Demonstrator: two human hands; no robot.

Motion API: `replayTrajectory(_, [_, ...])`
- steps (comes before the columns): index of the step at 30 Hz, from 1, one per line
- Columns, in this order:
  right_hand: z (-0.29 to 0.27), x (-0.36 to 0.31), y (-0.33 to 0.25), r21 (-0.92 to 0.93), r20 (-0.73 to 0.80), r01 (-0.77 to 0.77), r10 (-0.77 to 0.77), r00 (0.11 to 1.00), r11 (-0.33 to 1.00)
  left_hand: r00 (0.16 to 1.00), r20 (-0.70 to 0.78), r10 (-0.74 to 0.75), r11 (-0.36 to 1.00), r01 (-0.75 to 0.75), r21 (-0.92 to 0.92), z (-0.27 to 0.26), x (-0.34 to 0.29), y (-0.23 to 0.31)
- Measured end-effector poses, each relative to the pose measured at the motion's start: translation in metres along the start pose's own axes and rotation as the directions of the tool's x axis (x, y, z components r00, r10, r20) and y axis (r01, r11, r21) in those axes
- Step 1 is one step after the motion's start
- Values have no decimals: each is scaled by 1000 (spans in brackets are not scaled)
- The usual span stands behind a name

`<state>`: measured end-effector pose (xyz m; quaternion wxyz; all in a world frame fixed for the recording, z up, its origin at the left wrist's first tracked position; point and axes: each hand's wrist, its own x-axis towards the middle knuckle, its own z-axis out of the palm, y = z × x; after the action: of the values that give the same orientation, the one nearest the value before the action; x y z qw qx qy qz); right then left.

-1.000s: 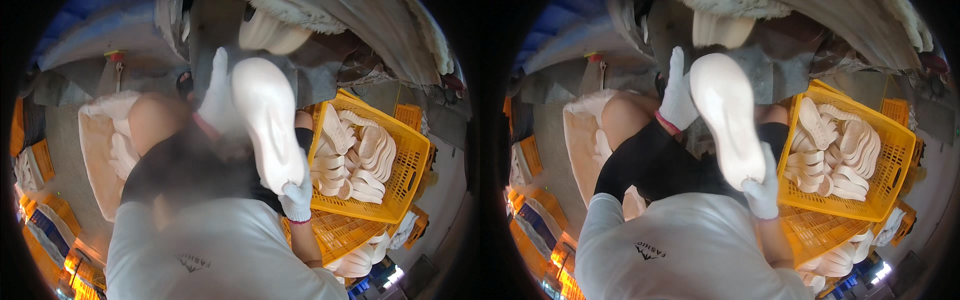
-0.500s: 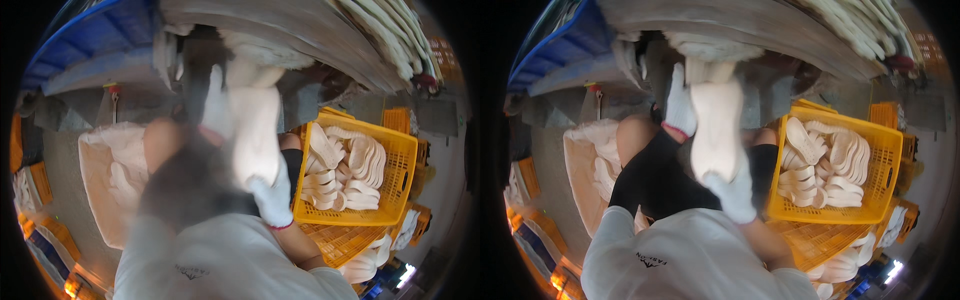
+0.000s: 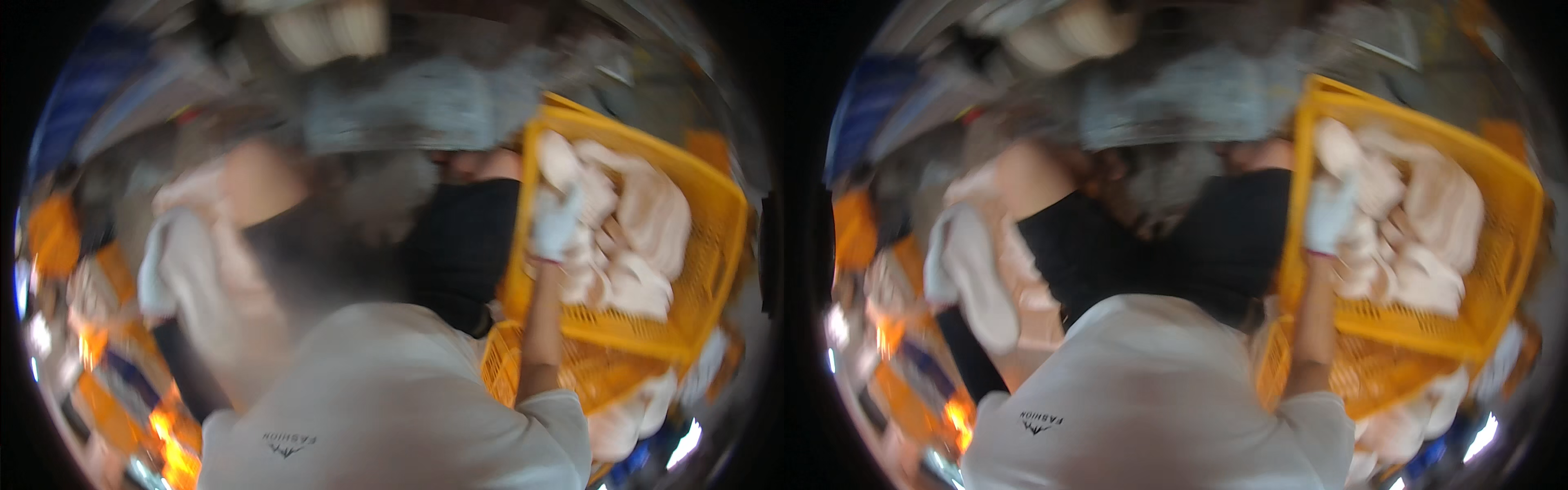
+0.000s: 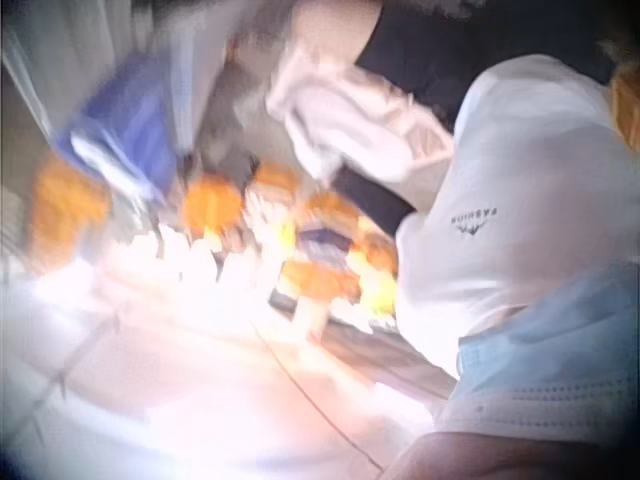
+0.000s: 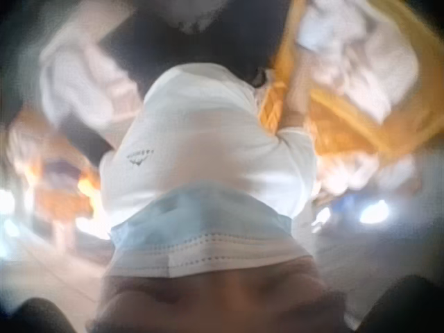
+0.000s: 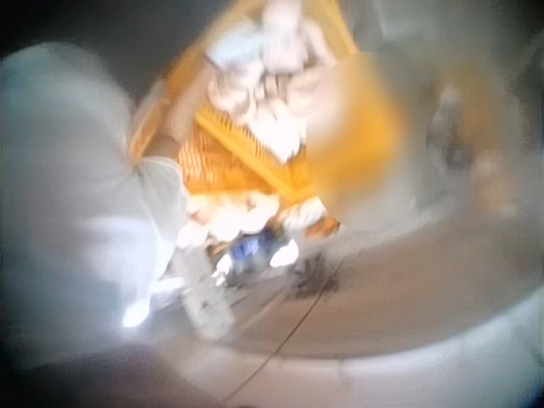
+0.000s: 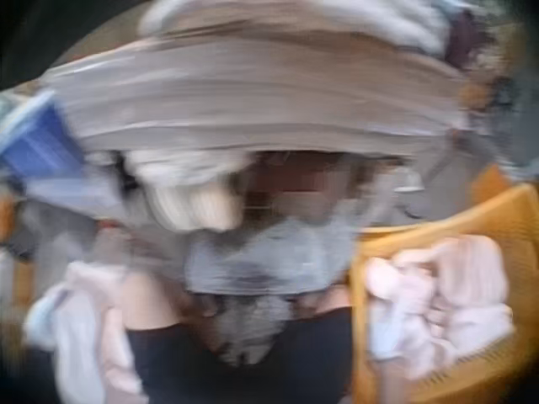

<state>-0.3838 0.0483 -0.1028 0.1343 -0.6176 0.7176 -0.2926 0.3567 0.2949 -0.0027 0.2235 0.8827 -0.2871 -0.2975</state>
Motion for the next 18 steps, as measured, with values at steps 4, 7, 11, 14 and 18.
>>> replayTrajectory(4, [42, 86, 175, -716, 443, 424, -109, 890, 555, 972, -38, 234, 864, -190, 466, -30, -22, 1])
replayTrajectory(7, [10, 115, 188, -530, 350, 282, -96, 932, 800, 966, -205, -159, 724, -27, -690, 7, -59, 77])
replayTrajectory(11, [-74, 85, 38, -203, 343, 162, -85, 936, 966, 917, 70, 394, 626, -212, -750, 90, -133, 207])
replayTrajectory(14, [-112, 15, -102, -84, 212, 564, -539, 815, 821, 735, 555, 390, 610, 245, -753, 165, -173, 286])
replayTrajectory(18, [-128, -46, -195, 52, 612, 762, -624, 487, 645, 645, 540, 541, 711, -7, -703, 225, -168, 312])
